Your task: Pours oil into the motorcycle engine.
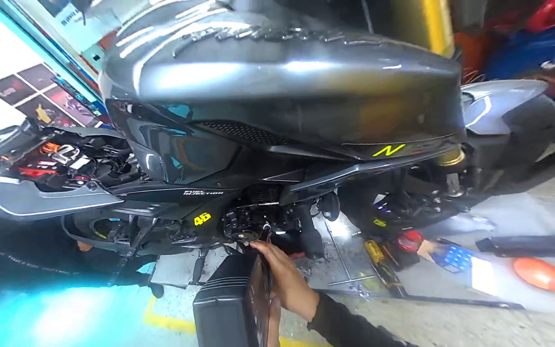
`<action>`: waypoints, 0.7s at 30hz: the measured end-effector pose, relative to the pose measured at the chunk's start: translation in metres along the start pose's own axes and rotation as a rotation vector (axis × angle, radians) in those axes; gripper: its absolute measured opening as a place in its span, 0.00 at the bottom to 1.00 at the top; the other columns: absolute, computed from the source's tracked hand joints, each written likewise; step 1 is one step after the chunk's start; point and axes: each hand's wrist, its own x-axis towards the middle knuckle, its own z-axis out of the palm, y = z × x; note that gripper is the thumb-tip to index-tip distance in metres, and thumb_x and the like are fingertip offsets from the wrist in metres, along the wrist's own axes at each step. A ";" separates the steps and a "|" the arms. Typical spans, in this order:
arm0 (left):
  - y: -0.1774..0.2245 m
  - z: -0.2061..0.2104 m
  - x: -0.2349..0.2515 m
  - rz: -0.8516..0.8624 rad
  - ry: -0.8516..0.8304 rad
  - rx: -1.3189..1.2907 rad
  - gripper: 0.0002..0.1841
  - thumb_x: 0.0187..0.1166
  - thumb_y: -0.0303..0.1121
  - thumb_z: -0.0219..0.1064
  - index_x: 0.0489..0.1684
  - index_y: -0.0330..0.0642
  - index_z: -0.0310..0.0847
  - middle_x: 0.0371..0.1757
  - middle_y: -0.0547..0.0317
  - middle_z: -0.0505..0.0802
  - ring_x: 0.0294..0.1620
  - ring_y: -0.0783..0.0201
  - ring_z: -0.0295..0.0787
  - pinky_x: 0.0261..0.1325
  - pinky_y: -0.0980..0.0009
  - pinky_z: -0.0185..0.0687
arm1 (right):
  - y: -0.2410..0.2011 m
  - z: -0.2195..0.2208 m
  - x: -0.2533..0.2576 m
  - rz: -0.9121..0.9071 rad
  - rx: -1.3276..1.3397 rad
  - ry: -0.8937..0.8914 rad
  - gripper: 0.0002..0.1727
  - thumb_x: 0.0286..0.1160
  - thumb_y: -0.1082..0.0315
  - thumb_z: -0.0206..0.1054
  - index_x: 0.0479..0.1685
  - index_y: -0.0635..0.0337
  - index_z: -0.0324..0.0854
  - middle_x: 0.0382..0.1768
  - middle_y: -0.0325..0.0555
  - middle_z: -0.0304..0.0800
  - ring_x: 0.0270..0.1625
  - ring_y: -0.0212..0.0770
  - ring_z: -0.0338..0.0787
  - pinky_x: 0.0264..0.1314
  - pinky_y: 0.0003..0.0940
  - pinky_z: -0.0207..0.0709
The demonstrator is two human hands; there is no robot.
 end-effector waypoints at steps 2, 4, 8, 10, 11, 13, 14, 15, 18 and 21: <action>0.003 0.010 0.004 0.054 0.118 -0.055 0.29 0.63 0.28 0.81 0.59 0.16 0.78 0.51 0.49 0.95 0.55 0.75 0.91 0.66 0.78 0.83 | -0.001 0.001 -0.005 -0.002 -0.012 0.007 0.56 0.40 0.77 0.84 0.86 0.53 0.67 0.82 0.48 0.75 0.85 0.48 0.73 0.85 0.53 0.71; -0.007 0.010 0.007 0.103 0.148 -0.130 0.28 0.60 0.28 0.84 0.58 0.23 0.80 0.49 0.57 0.95 0.54 0.75 0.92 0.63 0.75 0.87 | -0.005 -0.003 -0.010 0.017 -0.012 0.005 0.60 0.38 0.74 0.86 0.88 0.51 0.64 0.83 0.46 0.73 0.84 0.47 0.74 0.82 0.53 0.74; -0.013 0.005 0.002 0.077 0.119 -0.214 0.24 0.57 0.27 0.84 0.53 0.28 0.83 0.45 0.62 0.95 0.50 0.76 0.92 0.58 0.75 0.89 | -0.024 -0.020 -0.023 0.112 -0.063 -0.036 0.62 0.43 0.71 0.88 0.91 0.46 0.58 0.84 0.43 0.70 0.83 0.44 0.74 0.81 0.51 0.75; -0.014 0.002 -0.003 0.040 0.105 -0.249 0.28 0.57 0.27 0.84 0.57 0.25 0.80 0.50 0.59 0.94 0.55 0.76 0.90 0.62 0.75 0.87 | -0.041 -0.040 -0.028 0.112 -0.134 -0.050 0.60 0.49 0.67 0.88 0.92 0.46 0.57 0.85 0.43 0.70 0.83 0.43 0.75 0.81 0.49 0.76; -0.009 0.000 -0.005 -0.006 0.105 -0.239 0.29 0.57 0.27 0.84 0.58 0.23 0.80 0.50 0.56 0.94 0.55 0.75 0.90 0.63 0.75 0.86 | -0.052 -0.052 -0.030 0.096 -0.173 -0.042 0.56 0.53 0.67 0.86 0.91 0.45 0.59 0.84 0.42 0.71 0.82 0.41 0.76 0.80 0.47 0.77; 0.012 0.001 -0.006 -0.085 0.114 -0.181 0.29 0.56 0.23 0.82 0.58 0.18 0.79 0.49 0.54 0.94 0.53 0.79 0.89 0.65 0.81 0.81 | -0.074 -0.081 -0.031 0.017 -0.217 0.041 0.48 0.57 0.70 0.81 0.87 0.45 0.67 0.79 0.39 0.77 0.76 0.38 0.82 0.73 0.44 0.83; 0.007 0.000 -0.009 -0.037 0.108 -0.164 0.28 0.57 0.24 0.82 0.57 0.18 0.78 0.48 0.56 0.95 0.52 0.80 0.90 0.64 0.82 0.82 | -0.086 -0.097 -0.032 -0.026 -0.230 0.083 0.45 0.58 0.71 0.80 0.85 0.46 0.69 0.78 0.38 0.79 0.75 0.37 0.83 0.72 0.43 0.84; -0.009 -0.003 -0.012 0.035 0.090 -0.168 0.27 0.60 0.26 0.83 0.56 0.19 0.79 0.49 0.56 0.95 0.53 0.79 0.91 0.64 0.80 0.83 | -0.099 -0.113 -0.032 -0.069 -0.238 0.127 0.43 0.58 0.71 0.79 0.84 0.47 0.72 0.76 0.38 0.80 0.74 0.37 0.83 0.71 0.42 0.85; -0.017 -0.003 -0.016 0.087 0.067 -0.186 0.26 0.62 0.28 0.83 0.55 0.21 0.80 0.48 0.57 0.95 0.52 0.79 0.91 0.63 0.80 0.84 | -0.138 -0.156 -0.033 -0.256 -0.093 0.275 0.35 0.62 0.70 0.78 0.76 0.60 0.76 0.70 0.47 0.85 0.71 0.45 0.87 0.72 0.46 0.86; 0.004 0.001 -0.018 0.011 0.045 -0.288 0.22 0.59 0.19 0.79 0.52 0.19 0.80 0.46 0.54 0.94 0.52 0.77 0.91 0.60 0.81 0.84 | -0.178 -0.186 -0.034 -0.449 0.107 0.419 0.34 0.65 0.63 0.81 0.74 0.57 0.74 0.64 0.47 0.89 0.63 0.47 0.92 0.66 0.43 0.89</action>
